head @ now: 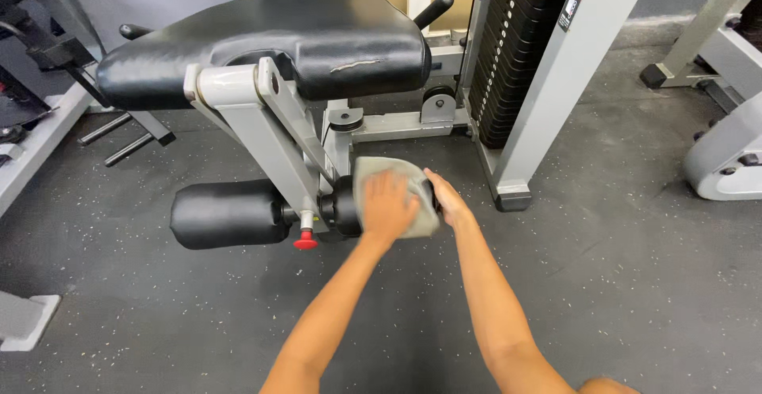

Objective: The person wipes down various parts of a leg-extension machine and a cable weight machine using a cloth.

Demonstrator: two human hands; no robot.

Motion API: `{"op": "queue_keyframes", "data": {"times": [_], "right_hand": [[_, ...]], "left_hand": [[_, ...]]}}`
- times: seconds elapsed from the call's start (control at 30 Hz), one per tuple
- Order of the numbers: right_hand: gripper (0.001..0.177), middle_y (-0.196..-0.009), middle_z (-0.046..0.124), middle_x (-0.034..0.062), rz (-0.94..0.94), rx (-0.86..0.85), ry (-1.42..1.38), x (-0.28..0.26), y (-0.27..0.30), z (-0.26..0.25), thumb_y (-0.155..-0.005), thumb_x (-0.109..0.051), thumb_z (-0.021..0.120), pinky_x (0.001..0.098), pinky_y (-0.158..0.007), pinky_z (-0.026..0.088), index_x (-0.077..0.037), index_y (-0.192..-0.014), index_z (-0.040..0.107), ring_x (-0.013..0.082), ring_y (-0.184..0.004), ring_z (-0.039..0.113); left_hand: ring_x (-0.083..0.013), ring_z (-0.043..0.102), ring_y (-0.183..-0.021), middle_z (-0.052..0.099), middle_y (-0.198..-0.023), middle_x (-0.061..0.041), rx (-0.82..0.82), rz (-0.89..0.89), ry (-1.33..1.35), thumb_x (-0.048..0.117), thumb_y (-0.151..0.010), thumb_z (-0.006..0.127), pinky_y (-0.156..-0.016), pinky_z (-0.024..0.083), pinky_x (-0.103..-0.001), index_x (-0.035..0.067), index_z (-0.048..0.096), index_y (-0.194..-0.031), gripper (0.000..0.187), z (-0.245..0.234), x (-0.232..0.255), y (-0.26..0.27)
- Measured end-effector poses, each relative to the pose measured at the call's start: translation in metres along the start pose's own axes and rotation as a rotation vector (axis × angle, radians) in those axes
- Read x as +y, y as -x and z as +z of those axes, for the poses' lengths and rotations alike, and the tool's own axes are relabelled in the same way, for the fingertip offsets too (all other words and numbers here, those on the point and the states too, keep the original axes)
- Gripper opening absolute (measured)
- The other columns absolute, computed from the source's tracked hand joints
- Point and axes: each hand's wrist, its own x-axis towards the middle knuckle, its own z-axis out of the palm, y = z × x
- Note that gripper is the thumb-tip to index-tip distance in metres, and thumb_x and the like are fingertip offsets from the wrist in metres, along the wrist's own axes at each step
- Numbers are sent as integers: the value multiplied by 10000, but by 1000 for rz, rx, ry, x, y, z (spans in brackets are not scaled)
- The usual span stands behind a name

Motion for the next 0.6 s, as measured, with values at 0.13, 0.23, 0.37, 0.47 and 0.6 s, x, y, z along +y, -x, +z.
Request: {"op": "queue_keyframes", "data": {"times": [0.13, 0.23, 0.37, 0.47, 0.6], "right_hand": [[548, -1548, 490, 47, -123, -76, -70, 8, 1, -9, -938, -445, 680, 492, -1141, 396, -241, -1434, 569, 283, -1438, 447], [386, -1453, 579, 7, -281, -191, -152, 23, 1, -26, -955, -218, 667, 422, -1084, 452, -233, -1336, 613, 267, -1378, 508], [645, -1655, 341, 80, -178, -113, -95, 26, -31, -17, -1016, -581, 537, 520, -1219, 267, -257, -1565, 440, 326, -1521, 302], [534, -1603, 397, 85, -151, -46, -78, 31, -30, -24, -1014, -491, 604, 513, -1217, 286, -253, -1484, 518, 328, -1490, 343], [472, -1425, 601, 19, -325, -239, -171, 31, 1, -28, -962, -161, 624, 448, -1062, 489, -260, -1422, 580, 244, -1298, 549]], "left_hand": [[-356, 575, -1279, 620, -1307, -200, -71, 172, 82, 441, -875, 643, -1095, 392, -544, 121, 653, -1288, 522, 9, 17, -1], [-355, 595, -1258, 638, -1303, -181, -45, 163, 84, 486, -834, 662, -1075, 417, -556, 174, 672, -1293, 555, 17, -14, 10], [-289, 662, -1075, 683, -1071, -137, 29, -42, -60, 472, -887, 629, -1034, 436, -472, 132, 703, -1146, 434, 11, -63, 7], [-288, 660, -1045, 684, -1028, -132, 39, -115, -96, 461, -878, 640, -1020, 434, -480, 126, 708, -1098, 407, 8, -43, 4], [-336, 648, -1088, 675, -1110, -189, 43, 43, 88, 439, -806, 702, -1008, 433, -531, 106, 704, -1154, 482, -1, 14, -11]]}}
